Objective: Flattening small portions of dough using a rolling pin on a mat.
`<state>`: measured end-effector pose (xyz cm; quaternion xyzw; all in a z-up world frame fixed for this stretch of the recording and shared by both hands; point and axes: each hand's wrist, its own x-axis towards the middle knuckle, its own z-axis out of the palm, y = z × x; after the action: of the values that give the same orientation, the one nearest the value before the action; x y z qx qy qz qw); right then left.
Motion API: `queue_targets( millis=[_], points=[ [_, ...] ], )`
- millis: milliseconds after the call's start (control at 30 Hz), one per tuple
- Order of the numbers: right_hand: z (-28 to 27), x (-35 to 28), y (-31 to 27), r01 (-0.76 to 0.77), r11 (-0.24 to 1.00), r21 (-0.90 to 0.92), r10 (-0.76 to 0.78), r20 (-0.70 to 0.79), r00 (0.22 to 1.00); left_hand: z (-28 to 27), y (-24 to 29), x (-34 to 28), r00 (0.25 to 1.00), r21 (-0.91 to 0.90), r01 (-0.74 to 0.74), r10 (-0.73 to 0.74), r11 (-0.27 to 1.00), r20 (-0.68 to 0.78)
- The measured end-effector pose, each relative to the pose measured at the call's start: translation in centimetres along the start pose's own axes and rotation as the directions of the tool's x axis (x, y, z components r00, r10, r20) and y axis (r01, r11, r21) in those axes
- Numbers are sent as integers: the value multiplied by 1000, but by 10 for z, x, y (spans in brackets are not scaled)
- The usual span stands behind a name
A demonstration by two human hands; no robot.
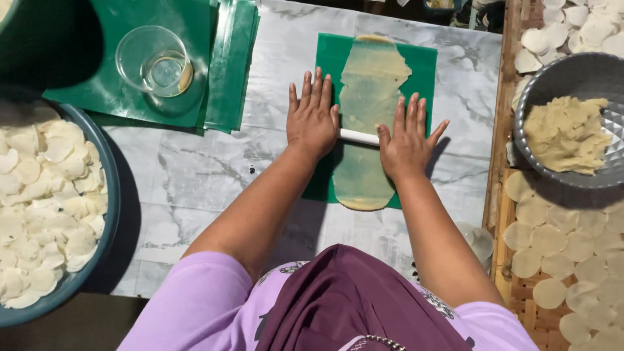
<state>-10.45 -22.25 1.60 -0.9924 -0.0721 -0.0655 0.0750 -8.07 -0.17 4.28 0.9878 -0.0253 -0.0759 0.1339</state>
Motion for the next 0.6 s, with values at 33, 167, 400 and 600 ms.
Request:
queue_targets(
  millis=[33, 167, 400, 600],
  points=[
    [-6, 13, -2, -3, 1000, -4, 3, 0, 1000, 4, -1, 14, 1000, -3, -4, 4, 1000, 1],
    [-21, 54, -1, -142, 989, 31, 136, 159, 978, 8, -6, 58, 987, -26, -46, 42, 999, -155],
    [-39, -27, -34, -134, 967, 216, 132, 23, 991, -3, -15, -17, 934, -55, -146, 119, 988, -336],
    [-11, 9, -23, -72, 996, 61, 68, 64, 996, 29, -22, 10, 920, 33, -107, 111, 994, -375]
  ],
)
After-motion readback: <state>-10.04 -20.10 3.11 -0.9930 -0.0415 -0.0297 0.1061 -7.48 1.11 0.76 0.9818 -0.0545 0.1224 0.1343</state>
